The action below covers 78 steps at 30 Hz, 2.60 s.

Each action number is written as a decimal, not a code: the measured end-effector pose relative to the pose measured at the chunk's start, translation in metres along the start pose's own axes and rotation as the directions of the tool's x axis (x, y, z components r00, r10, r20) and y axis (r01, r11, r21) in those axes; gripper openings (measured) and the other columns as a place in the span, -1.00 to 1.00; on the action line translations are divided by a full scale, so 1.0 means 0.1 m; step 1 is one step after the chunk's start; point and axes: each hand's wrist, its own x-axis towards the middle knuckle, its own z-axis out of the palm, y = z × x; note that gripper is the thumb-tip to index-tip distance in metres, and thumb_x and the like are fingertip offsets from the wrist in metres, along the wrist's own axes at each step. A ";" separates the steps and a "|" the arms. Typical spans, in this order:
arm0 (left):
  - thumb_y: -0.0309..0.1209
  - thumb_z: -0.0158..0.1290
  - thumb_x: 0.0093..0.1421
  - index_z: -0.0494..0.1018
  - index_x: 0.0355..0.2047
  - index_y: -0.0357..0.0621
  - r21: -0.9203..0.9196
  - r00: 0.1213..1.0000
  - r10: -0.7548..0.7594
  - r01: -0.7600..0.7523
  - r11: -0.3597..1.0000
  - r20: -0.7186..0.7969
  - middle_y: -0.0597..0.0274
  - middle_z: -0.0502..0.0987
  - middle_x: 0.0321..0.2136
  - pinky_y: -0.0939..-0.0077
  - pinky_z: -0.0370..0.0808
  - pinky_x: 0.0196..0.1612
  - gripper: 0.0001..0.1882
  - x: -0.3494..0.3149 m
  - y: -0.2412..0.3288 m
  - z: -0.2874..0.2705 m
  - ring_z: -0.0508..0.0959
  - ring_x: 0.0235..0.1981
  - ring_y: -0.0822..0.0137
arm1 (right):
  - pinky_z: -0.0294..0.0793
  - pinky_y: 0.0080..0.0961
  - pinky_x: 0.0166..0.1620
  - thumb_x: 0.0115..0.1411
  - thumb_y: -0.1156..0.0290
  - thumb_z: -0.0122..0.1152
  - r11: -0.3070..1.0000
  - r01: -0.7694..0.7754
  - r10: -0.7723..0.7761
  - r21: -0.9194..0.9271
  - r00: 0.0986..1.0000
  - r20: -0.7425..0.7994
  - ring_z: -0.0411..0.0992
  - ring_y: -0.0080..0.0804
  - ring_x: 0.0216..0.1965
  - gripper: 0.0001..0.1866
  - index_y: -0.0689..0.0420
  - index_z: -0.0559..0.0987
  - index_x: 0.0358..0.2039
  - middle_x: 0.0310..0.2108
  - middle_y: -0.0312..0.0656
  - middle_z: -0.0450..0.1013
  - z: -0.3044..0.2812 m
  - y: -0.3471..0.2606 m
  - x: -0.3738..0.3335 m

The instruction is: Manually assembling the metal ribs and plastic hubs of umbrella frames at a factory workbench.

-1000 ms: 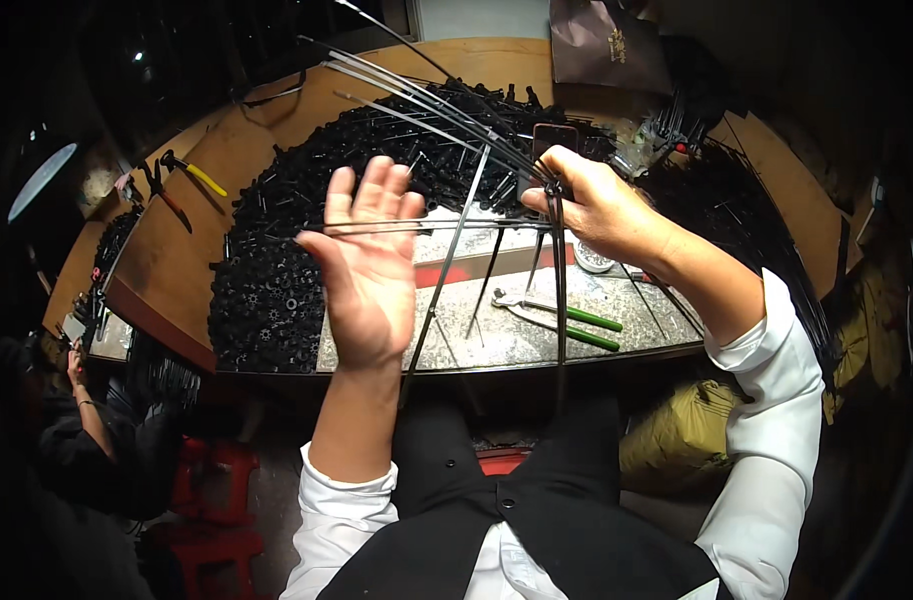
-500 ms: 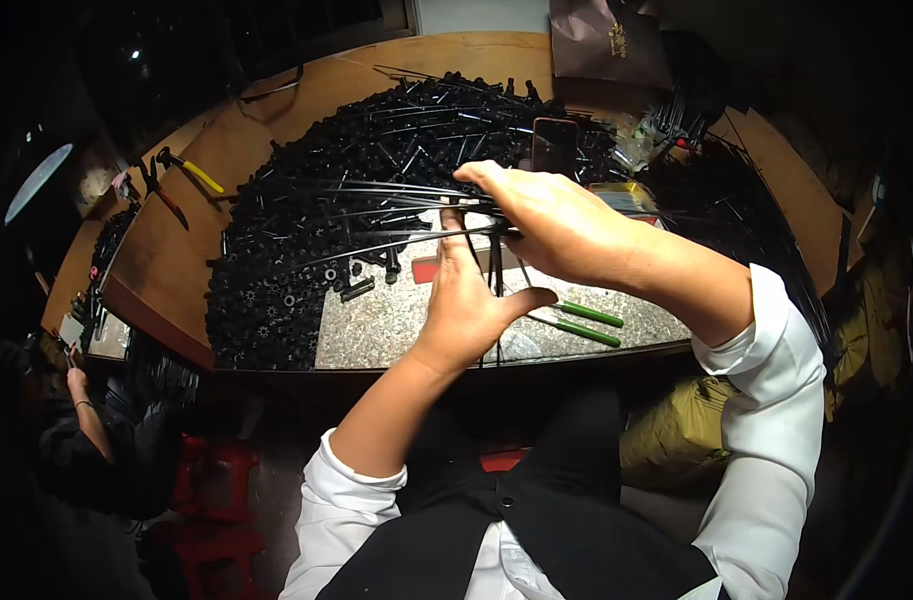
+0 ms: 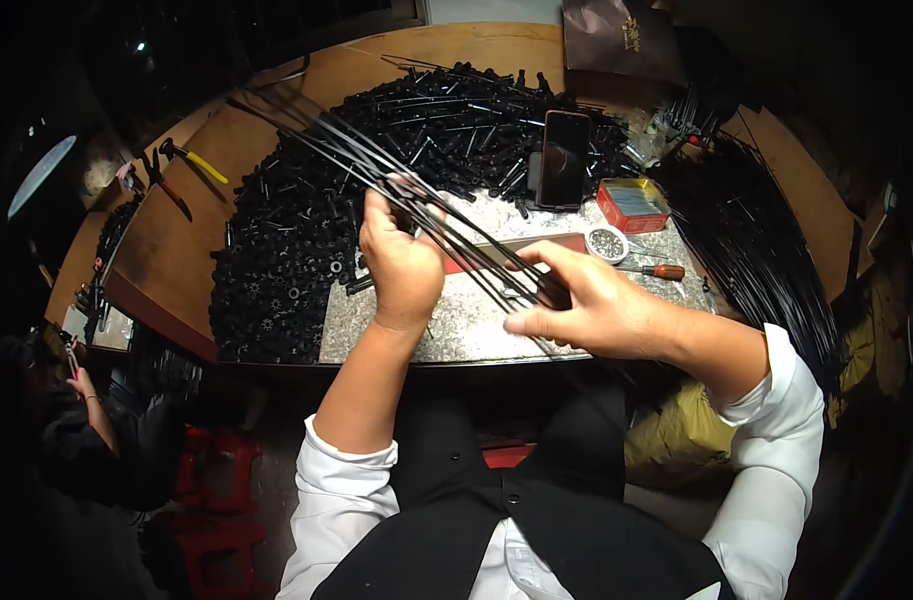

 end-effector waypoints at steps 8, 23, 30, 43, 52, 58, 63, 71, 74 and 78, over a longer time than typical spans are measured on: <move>-0.58 0.20 0.02 0.39 -0.28 -0.27 0.140 0.998 -0.016 0.008 0.990 0.056 0.20 0.55 -0.50 0.57 0.49 -0.33 -0.74 -0.05 0.14 0.07 0.56 -0.46 0.43 | 0.30 -0.44 -0.56 0.24 0.48 0.06 0.927 0.270 -0.347 -0.259 0.881 -0.323 0.36 -0.36 -0.64 -0.82 0.31 0.42 -0.47 -0.63 -0.13 0.34 0.01 0.11 0.19; -0.53 0.24 0.01 0.49 -0.33 -0.31 0.169 0.989 -0.125 0.111 0.979 0.073 0.21 0.58 -0.49 0.61 0.47 -0.33 -0.79 0.09 -0.05 -0.08 0.54 -0.45 0.49 | 0.29 -0.84 -0.70 0.36 0.25 -0.09 0.947 0.321 -0.244 -0.021 0.673 -0.698 0.37 -0.77 -0.66 -0.72 0.20 0.49 -0.26 -0.52 -0.36 0.42 -1.01 -0.34 0.25; -0.57 0.20 0.07 0.51 -0.38 -0.28 0.001 0.970 -0.239 0.239 0.971 0.041 0.32 0.56 -0.49 0.66 0.47 -0.30 -0.89 0.18 -0.11 -0.17 0.50 -0.46 0.56 | 0.29 -0.70 -0.59 0.31 0.38 -0.04 0.990 0.110 -0.142 -0.091 0.818 -0.558 0.29 -0.68 -0.66 -0.79 0.21 0.49 -0.39 -0.62 -0.31 0.38 -0.61 -0.05 0.21; -0.55 0.00 0.23 0.43 -0.16 -0.30 -0.315 0.949 -0.200 0.273 0.909 0.244 0.22 0.55 -0.45 0.51 0.56 -0.27 -0.83 0.22 0.10 -0.07 0.58 -0.40 0.38 | 0.51 -0.54 -0.38 0.29 0.33 0.06 0.828 -0.144 0.055 0.542 0.983 0.177 0.48 -0.49 -0.43 -0.59 0.23 0.22 0.04 -0.38 -0.16 0.45 0.16 0.02 0.04; -0.63 0.11 0.06 0.58 -0.39 -0.35 0.009 0.758 -0.344 0.408 0.913 0.555 0.22 0.60 -0.46 0.56 0.49 -0.26 -0.90 0.49 0.02 -0.02 0.55 -0.40 0.46 | 0.40 -0.67 -0.61 0.35 0.27 -0.06 0.732 -0.271 0.166 0.625 0.961 0.223 0.36 -0.62 -0.65 -0.71 0.18 0.31 -0.03 -0.54 -0.29 0.35 0.13 0.07 -0.20; -0.50 0.15 0.15 0.54 -0.22 -0.30 -0.167 0.875 -0.096 0.197 0.966 0.475 0.13 0.61 -0.33 0.59 0.55 -0.17 -0.80 0.93 -0.26 0.06 0.60 -0.27 0.40 | 0.47 -0.64 -0.46 0.38 0.29 -0.15 0.709 -0.187 0.162 0.680 0.982 0.101 0.40 -0.58 -0.54 -0.75 0.21 0.33 -0.10 -0.48 -0.27 0.34 0.27 0.26 -0.17; -0.61 0.08 0.13 0.56 -0.20 -0.31 -0.103 0.828 0.037 0.026 0.994 0.560 0.07 0.60 -0.20 0.48 0.52 -0.06 -0.79 0.50 -0.38 0.03 0.59 -0.17 0.35 | 0.44 -0.46 -0.41 0.34 0.36 -0.09 0.881 -0.124 0.130 0.456 0.991 0.018 0.46 -0.42 -0.53 -0.74 0.27 0.35 -0.43 -0.58 -0.16 0.43 0.78 0.78 -0.25; -0.62 0.16 -0.05 0.27 0.15 -0.14 0.120 0.391 0.000 -0.281 0.952 0.920 0.01 0.31 0.15 0.17 0.17 0.26 -0.32 -0.49 -0.32 -0.45 0.20 0.25 -0.01 | 0.40 -0.20 -0.40 0.28 0.34 0.04 0.997 0.007 -0.010 0.082 0.999 0.037 0.45 0.08 -0.43 -0.72 0.27 0.35 -0.48 -0.50 0.08 0.46 1.58 1.73 -0.43; -0.29 0.28 -0.08 0.20 0.22 0.01 0.246 0.277 -0.147 -0.368 0.897 0.950 0.03 0.03 0.30 0.00 0.03 0.29 -0.18 -0.67 -0.27 -0.56 -0.04 0.33 -0.14 | 0.42 -0.15 -0.36 0.28 0.29 0.03 0.999 0.051 -0.051 0.008 0.998 0.032 0.44 0.13 -0.40 -0.73 0.26 0.41 -0.41 -0.47 0.08 0.47 1.80 2.14 -0.35; 0.07 0.24 -0.11 0.13 0.27 0.07 0.336 0.300 -0.207 -0.486 0.807 0.931 -0.06 -0.03 0.32 0.01 -0.04 0.31 -0.04 -0.82 -0.41 -0.51 -0.08 0.34 -0.14 | 0.43 -0.18 -0.17 0.32 0.24 -0.08 0.992 -0.012 0.026 -0.125 0.993 0.111 0.44 0.08 -0.19 -0.70 0.14 0.48 -0.07 -0.20 0.11 0.46 1.99 2.61 -0.24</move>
